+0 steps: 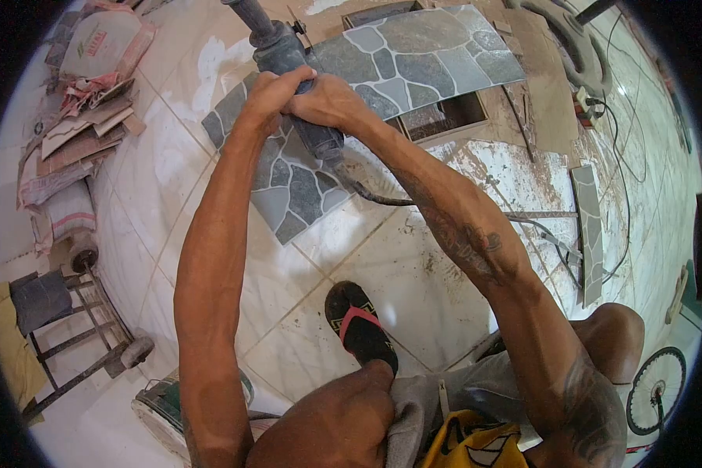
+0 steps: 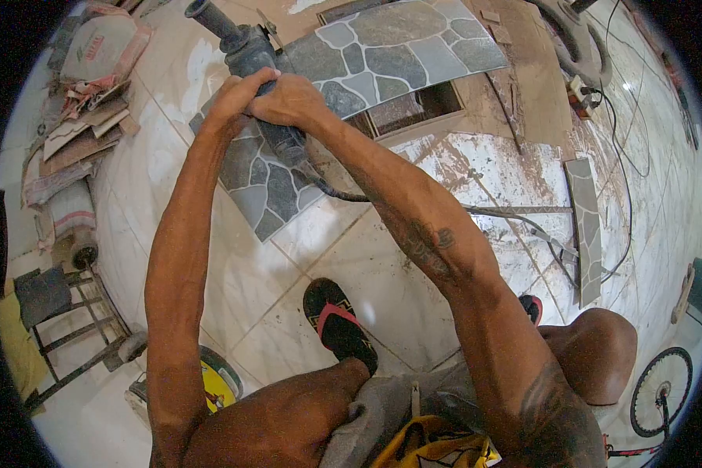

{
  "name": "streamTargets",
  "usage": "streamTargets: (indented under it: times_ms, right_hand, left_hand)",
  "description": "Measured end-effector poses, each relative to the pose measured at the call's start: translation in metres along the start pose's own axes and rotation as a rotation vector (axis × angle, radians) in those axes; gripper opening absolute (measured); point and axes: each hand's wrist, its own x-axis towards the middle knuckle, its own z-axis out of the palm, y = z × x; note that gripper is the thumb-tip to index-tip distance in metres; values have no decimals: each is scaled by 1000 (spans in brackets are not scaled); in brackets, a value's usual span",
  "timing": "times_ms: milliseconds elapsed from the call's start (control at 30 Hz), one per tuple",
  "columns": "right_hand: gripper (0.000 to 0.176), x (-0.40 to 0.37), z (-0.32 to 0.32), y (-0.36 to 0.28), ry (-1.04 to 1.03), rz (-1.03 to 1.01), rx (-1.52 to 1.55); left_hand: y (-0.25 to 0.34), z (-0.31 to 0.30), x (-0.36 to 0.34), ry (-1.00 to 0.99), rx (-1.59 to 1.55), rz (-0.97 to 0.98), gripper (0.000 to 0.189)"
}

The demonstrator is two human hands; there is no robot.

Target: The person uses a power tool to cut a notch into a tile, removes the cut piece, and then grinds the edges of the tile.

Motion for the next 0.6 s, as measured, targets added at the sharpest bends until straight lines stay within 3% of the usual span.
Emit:
streamTargets:
  times_ms: [600]
  right_hand:
    - [67, -2, 0, -4, 1, 45, -6]
  left_hand:
    - [-2, 1, 2, 0, -54, -1, 42]
